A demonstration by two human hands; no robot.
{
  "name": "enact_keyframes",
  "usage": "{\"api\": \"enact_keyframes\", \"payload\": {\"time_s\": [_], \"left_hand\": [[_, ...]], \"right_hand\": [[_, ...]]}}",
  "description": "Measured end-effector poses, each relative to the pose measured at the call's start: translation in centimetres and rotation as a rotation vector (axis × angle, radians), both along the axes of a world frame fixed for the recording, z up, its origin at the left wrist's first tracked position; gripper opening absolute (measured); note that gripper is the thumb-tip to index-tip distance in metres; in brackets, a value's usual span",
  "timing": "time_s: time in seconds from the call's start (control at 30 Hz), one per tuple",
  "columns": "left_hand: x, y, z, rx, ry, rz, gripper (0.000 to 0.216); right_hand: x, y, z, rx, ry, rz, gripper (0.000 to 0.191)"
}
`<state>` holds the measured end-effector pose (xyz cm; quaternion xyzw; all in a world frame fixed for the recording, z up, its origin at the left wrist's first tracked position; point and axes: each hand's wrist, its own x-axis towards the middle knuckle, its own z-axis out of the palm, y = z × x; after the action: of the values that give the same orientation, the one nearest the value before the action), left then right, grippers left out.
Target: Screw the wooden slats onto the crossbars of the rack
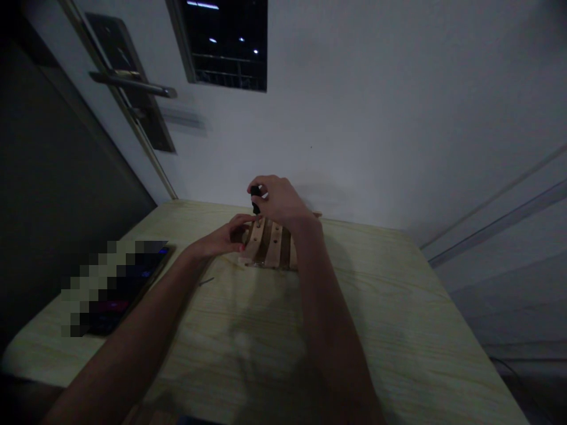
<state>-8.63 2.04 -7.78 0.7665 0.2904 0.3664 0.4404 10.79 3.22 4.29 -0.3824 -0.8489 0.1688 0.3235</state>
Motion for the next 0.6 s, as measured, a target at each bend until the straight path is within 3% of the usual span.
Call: {"api": "enact_keyframes", "payload": {"time_s": [0.6], "left_hand": [[0.05, -0.22, 0.07, 0.020, 0.033, 0.027, 0.071]], "right_hand": [[-0.44, -0.36, 0.12, 0.027, -0.010, -0.052, 0.013]]}}
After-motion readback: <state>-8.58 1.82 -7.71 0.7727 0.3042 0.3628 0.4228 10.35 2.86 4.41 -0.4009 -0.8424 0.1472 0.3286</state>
